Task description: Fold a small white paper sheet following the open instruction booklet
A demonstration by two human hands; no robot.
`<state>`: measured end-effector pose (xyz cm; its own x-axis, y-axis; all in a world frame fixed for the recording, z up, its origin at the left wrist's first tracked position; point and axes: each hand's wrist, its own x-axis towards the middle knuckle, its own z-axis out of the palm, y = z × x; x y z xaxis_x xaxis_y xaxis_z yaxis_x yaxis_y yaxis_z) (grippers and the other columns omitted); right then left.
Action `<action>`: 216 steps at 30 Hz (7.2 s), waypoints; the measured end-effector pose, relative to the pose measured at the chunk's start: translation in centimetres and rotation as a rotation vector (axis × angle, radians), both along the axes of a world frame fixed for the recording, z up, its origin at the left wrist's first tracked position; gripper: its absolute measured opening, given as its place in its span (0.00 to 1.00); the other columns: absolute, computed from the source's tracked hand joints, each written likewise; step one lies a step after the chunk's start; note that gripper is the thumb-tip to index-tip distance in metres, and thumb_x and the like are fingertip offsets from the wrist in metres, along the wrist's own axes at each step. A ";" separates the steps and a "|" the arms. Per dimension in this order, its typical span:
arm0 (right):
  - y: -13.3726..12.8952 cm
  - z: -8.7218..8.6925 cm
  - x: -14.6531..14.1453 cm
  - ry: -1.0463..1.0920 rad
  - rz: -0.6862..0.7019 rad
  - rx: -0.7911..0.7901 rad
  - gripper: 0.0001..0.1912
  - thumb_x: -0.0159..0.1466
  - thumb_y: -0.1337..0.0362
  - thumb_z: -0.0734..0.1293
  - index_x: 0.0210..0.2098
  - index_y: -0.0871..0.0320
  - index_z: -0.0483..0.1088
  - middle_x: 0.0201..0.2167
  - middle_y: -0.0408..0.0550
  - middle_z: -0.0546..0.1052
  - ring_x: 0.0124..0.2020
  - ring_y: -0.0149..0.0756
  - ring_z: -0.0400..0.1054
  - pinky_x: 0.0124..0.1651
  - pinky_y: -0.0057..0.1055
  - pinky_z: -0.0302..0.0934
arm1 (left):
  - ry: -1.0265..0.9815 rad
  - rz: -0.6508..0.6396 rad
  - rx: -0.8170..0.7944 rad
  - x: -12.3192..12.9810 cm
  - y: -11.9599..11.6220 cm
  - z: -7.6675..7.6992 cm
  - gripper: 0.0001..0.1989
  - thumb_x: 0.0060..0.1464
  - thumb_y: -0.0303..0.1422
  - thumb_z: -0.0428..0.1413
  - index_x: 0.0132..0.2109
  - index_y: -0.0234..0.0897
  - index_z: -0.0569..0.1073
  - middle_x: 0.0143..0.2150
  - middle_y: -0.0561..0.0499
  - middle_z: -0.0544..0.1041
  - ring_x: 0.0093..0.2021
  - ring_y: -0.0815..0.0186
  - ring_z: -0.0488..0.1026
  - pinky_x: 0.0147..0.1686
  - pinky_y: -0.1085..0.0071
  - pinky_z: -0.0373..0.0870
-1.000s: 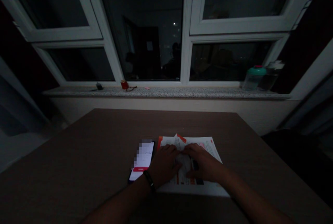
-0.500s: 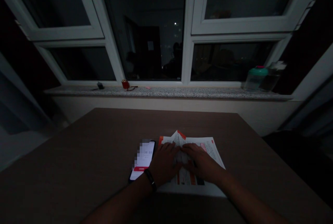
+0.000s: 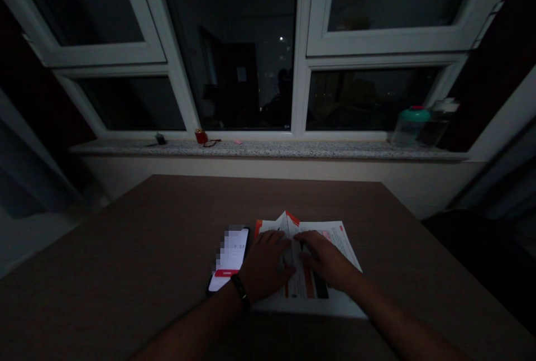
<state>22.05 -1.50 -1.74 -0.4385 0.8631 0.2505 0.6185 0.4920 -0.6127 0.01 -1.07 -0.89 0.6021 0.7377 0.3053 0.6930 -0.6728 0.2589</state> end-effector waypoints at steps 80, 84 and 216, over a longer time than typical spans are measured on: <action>1.9 -0.4 1.3 -0.269 0.041 0.091 0.03 0.65 0.71 0.64 0.35 0.58 0.69 0.38 0.49 0.72 0.43 0.40 0.65 0.46 0.34 0.59 | -0.024 -0.104 -0.175 -0.9 2.8 -0.3 0.13 0.58 0.21 0.52 0.49 0.36 0.69 0.43 0.47 0.73 0.44 0.61 0.70 0.46 0.66 0.67; 1.7 -0.4 1.2 -0.232 0.052 0.130 0.05 0.66 0.72 0.62 0.38 0.58 0.69 0.40 0.49 0.72 0.43 0.40 0.65 0.48 0.35 0.59 | 0.024 -0.135 -0.111 -0.7 2.7 0.1 0.10 0.62 0.22 0.49 0.48 0.36 0.70 0.44 0.46 0.73 0.46 0.60 0.69 0.47 0.65 0.67; -0.2 1.8 0.7 -0.329 0.100 0.181 0.10 0.64 0.72 0.62 0.44 0.56 0.70 0.50 0.51 0.73 0.52 0.44 0.62 0.55 0.42 0.57 | 0.140 -0.055 0.077 -1.2 1.4 0.8 0.10 0.59 0.20 0.53 0.45 0.35 0.72 0.56 0.45 0.70 0.57 0.56 0.64 0.57 0.57 0.62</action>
<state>22.71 -1.73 0.03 -0.6006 0.7669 0.2262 0.7111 0.6417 -0.2873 -1.24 0.36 -0.09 0.6816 0.6802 0.2698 0.6804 -0.7248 0.1084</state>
